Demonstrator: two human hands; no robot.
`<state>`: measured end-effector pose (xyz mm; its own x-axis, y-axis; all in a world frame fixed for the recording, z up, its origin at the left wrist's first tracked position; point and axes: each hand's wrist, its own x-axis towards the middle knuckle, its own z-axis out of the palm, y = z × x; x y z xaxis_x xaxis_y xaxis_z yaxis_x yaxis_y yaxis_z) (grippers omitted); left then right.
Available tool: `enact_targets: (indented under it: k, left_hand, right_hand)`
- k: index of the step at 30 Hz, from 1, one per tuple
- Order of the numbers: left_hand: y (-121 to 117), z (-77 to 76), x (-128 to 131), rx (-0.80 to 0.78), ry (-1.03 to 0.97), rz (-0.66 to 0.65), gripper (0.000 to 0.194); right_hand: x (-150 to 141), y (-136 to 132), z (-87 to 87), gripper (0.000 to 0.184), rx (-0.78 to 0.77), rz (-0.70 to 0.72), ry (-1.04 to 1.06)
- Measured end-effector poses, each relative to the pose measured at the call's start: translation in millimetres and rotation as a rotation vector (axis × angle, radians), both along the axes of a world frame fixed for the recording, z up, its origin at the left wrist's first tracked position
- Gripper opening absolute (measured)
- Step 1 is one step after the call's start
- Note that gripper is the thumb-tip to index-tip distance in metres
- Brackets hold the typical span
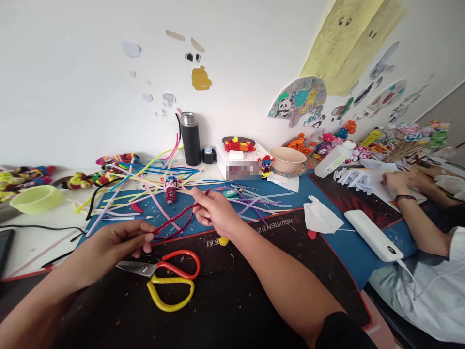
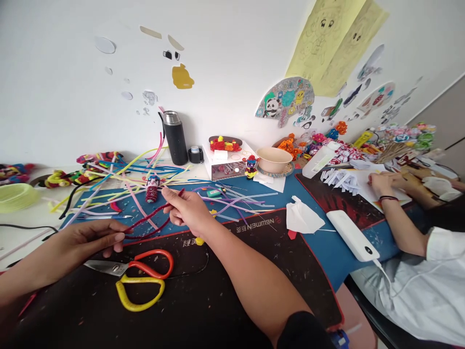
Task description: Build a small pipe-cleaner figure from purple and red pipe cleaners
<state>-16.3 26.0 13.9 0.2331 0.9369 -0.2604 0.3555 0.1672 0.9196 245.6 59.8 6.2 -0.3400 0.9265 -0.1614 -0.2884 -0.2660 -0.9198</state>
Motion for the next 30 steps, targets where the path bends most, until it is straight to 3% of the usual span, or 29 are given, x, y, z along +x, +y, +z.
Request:
enact_targets:
  k: [6, 10, 15, 20, 25, 30]
  left_hand:
    - [-1.7, 2.0, 3.3, -0.025, -0.021, -0.078, 0.038]
    - [-7.7, 8.8, 12.1, -0.093, -0.044, -0.184, 0.042]
    - [-22.2, 15.6, 41.1, -0.225, -0.133, -0.354, 0.046]
    - [-35.1, 4.1, 67.7, -0.315, -0.200, -0.445, 0.048]
    - [-34.5, -13.9, 57.0, -0.268, -0.183, -0.430, 0.043]
    - [-19.1, -13.0, 29.2, -0.195, -0.085, -0.289, 0.050]
  right_hand:
    - [-0.1, 2.9, -3.4, 0.065, 0.021, -0.047, 0.020]
    - [-2.0, 3.5, -2.4, 0.064, 0.068, -0.157, 0.019]
    - [-2.9, 4.4, -2.3, 0.066, 0.150, -0.342, -0.018]
    - [-0.8, 7.2, -10.1, 0.069, 0.239, -0.444, -0.035]
    - [4.9, 10.7, -9.1, 0.070, 0.267, -0.507, -0.043]
    - [10.3, 17.3, -3.2, 0.072, 0.195, -0.610, 0.059]
